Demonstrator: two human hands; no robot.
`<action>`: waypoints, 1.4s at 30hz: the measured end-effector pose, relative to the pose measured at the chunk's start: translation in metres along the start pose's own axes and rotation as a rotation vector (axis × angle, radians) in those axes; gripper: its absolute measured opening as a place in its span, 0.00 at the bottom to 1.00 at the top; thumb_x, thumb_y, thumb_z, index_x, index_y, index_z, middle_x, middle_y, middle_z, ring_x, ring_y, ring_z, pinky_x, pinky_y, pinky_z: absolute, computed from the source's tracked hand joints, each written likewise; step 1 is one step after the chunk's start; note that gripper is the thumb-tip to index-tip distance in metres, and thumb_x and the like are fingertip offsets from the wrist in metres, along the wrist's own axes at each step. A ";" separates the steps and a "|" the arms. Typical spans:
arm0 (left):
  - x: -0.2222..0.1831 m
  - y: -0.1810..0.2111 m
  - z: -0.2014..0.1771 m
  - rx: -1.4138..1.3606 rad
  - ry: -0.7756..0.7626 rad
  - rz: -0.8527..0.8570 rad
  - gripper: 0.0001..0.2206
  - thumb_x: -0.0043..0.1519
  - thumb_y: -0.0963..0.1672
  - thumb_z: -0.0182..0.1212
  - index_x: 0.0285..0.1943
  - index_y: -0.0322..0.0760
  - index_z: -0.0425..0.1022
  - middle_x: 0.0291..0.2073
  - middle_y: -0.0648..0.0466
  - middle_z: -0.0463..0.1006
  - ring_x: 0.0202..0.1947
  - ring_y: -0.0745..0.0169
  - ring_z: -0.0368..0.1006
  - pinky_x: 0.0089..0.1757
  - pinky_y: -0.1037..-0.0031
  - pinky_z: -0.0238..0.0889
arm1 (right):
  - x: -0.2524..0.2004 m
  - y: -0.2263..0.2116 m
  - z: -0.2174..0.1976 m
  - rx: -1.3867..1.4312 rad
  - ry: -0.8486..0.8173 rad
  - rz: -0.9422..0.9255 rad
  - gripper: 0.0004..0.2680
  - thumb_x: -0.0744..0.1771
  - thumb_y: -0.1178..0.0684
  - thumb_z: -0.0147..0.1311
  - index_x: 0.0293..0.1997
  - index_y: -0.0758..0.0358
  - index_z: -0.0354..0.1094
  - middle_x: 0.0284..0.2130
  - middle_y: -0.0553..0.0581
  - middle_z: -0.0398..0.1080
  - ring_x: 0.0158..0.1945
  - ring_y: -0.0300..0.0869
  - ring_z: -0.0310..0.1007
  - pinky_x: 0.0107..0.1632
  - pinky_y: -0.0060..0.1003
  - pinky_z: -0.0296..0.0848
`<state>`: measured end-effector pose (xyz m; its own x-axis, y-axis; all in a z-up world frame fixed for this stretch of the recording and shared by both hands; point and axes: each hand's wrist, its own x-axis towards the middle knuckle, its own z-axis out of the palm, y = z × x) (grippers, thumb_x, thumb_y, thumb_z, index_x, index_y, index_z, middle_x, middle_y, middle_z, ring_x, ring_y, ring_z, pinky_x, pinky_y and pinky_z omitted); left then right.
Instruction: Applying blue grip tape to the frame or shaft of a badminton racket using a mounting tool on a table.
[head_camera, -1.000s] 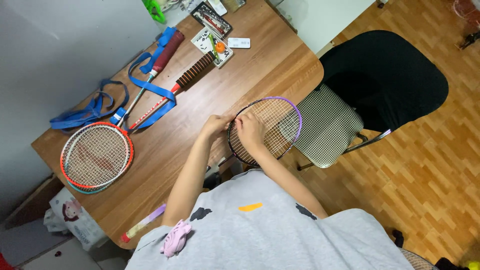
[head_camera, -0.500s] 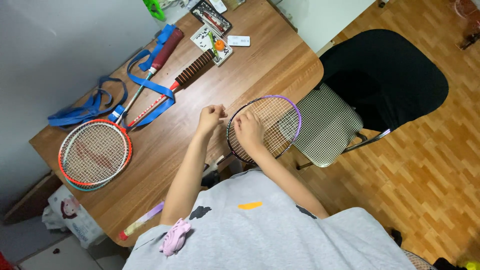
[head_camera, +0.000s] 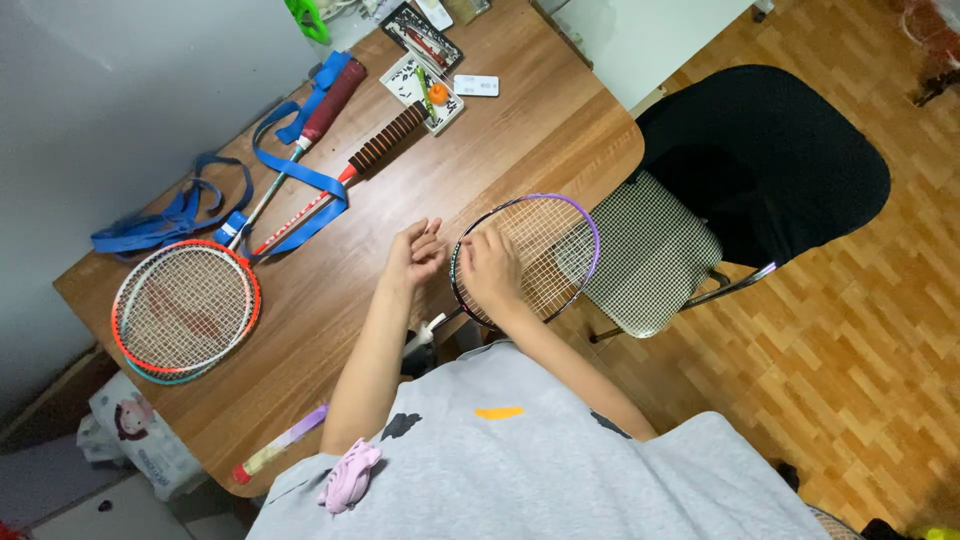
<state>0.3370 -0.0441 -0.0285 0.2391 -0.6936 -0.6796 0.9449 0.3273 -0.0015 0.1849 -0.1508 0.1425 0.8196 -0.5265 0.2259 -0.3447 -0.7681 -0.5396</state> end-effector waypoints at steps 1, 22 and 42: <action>0.007 0.007 -0.012 -0.035 -0.120 -0.039 0.09 0.69 0.43 0.57 0.50 0.29 0.72 0.15 0.65 0.60 0.15 0.77 0.55 0.26 0.81 0.59 | -0.004 -0.002 0.003 0.032 -0.005 -0.034 0.05 0.66 0.54 0.58 0.39 0.63 0.73 0.36 0.59 0.70 0.43 0.52 0.71 0.47 0.48 0.69; -0.095 0.012 0.029 1.324 -0.007 0.046 0.15 0.69 0.49 0.51 0.44 0.37 0.81 0.33 0.57 0.78 0.31 0.71 0.65 0.35 0.78 0.64 | -0.052 -0.045 0.074 0.641 -0.696 -0.167 0.06 0.68 0.54 0.51 0.38 0.63 0.72 0.31 0.60 0.76 0.34 0.49 0.75 0.40 0.47 0.72; -0.167 0.019 -0.020 1.545 0.183 0.864 0.15 0.74 0.47 0.50 0.47 0.31 0.78 0.33 0.57 0.75 0.33 0.67 0.69 0.38 0.70 0.63 | -0.051 -0.022 0.090 0.805 -0.739 0.217 0.08 0.69 0.51 0.43 0.35 0.61 0.66 0.25 0.58 0.68 0.27 0.47 0.67 0.30 0.43 0.67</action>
<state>0.3103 0.0905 0.0707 0.8099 -0.5585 -0.1793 -0.0681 -0.3930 0.9170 0.1918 -0.0741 0.0698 0.9411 -0.0684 -0.3311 -0.3361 -0.0844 -0.9380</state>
